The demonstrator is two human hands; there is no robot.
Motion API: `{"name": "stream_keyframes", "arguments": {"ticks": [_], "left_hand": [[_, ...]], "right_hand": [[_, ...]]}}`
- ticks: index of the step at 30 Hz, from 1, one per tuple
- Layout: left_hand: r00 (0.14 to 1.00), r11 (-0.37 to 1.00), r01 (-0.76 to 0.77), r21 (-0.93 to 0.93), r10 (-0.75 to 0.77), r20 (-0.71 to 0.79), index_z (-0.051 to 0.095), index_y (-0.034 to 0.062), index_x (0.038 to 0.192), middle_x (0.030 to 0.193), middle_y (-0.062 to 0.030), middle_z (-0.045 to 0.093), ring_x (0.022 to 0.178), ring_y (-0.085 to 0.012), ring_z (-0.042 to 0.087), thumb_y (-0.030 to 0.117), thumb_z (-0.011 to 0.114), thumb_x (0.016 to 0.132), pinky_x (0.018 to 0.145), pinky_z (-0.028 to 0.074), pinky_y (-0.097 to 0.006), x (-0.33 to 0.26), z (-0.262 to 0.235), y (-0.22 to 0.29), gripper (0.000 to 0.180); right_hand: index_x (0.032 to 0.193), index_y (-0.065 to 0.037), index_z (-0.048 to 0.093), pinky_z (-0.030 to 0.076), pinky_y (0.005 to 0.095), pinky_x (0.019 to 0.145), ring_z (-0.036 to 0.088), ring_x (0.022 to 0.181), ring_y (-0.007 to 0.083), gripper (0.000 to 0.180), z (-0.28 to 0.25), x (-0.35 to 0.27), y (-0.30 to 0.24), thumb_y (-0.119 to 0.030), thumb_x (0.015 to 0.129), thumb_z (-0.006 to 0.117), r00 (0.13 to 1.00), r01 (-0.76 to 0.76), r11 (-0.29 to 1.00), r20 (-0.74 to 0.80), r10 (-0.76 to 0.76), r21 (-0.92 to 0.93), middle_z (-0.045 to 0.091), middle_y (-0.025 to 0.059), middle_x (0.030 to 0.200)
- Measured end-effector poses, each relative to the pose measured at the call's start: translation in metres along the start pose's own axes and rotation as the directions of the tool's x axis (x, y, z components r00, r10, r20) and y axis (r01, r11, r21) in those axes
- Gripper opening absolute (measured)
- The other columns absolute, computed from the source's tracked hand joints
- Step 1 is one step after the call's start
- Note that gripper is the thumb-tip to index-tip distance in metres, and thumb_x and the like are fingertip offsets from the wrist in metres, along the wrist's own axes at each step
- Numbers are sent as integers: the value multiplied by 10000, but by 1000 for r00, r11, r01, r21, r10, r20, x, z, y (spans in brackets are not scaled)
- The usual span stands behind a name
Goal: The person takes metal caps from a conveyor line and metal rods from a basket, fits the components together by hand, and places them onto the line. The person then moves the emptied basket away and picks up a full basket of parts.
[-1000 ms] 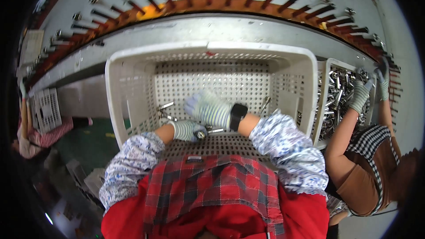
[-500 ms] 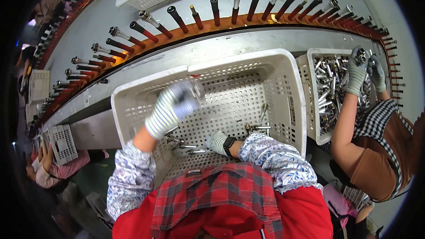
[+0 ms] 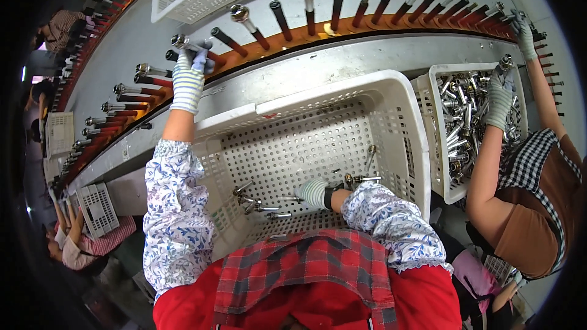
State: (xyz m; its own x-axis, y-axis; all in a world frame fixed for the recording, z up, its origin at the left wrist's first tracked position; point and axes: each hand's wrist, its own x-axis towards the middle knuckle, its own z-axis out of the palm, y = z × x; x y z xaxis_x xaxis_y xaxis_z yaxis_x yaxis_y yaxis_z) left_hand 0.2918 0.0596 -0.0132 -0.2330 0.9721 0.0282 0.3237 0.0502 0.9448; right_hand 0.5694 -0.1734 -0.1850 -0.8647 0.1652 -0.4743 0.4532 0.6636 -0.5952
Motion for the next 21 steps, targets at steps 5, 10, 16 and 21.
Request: {"name": "stream_keyframes", "arguments": {"ticks": [5, 10, 16, 21], "left_hand": [[971, 988, -154, 26, 156, -182, 430, 22, 1259, 1033, -83, 563, 794, -115, 557, 3, 518, 840, 692, 489, -258, -57, 4, 12, 429], [899, 924, -344, 169, 271, 344, 464, 36, 1251, 1151, -124, 554, 940, -191, 578, 43, 606, 789, 839, 467, -293, -167, -2, 56, 483], [733, 692, -647, 320, 449, 510, 492, 76, 1242, 1208, -142, 533, 1108, -310, 509, 160, 660, 706, 965, 393, -415, -194, 14, 61, 568], [363, 248, -930, 273, 484, 796, 589, 99, 1073, 1037, -87, 625, 943, -223, 606, 136, 538, 756, 880, 470, -370, -178, 46, 101, 323]], "right_hand": [[1054, -31, 541, 479, 310, 560, 565, 612, 156, 363, -106, -37, -8, -309, 825, 589, 979, -129, 495, 31, 201, 859, 586, 66, 706], [1086, -71, 509, 392, 199, 509, 456, 586, 47, 395, -176, -69, -34, -379, 854, 596, 981, 169, 182, -183, 64, 969, 490, -43, 676], [935, -45, 582, 403, 224, 526, 480, 595, 66, 284, -196, -106, -68, -321, 876, 551, 989, 78, 359, -119, 93, 930, 530, -22, 664], [1002, -38, 580, 409, 233, 585, 489, 687, 56, 265, -187, -127, -66, -269, 875, 551, 948, 219, 447, -298, 113, 867, 556, -7, 740]]}}
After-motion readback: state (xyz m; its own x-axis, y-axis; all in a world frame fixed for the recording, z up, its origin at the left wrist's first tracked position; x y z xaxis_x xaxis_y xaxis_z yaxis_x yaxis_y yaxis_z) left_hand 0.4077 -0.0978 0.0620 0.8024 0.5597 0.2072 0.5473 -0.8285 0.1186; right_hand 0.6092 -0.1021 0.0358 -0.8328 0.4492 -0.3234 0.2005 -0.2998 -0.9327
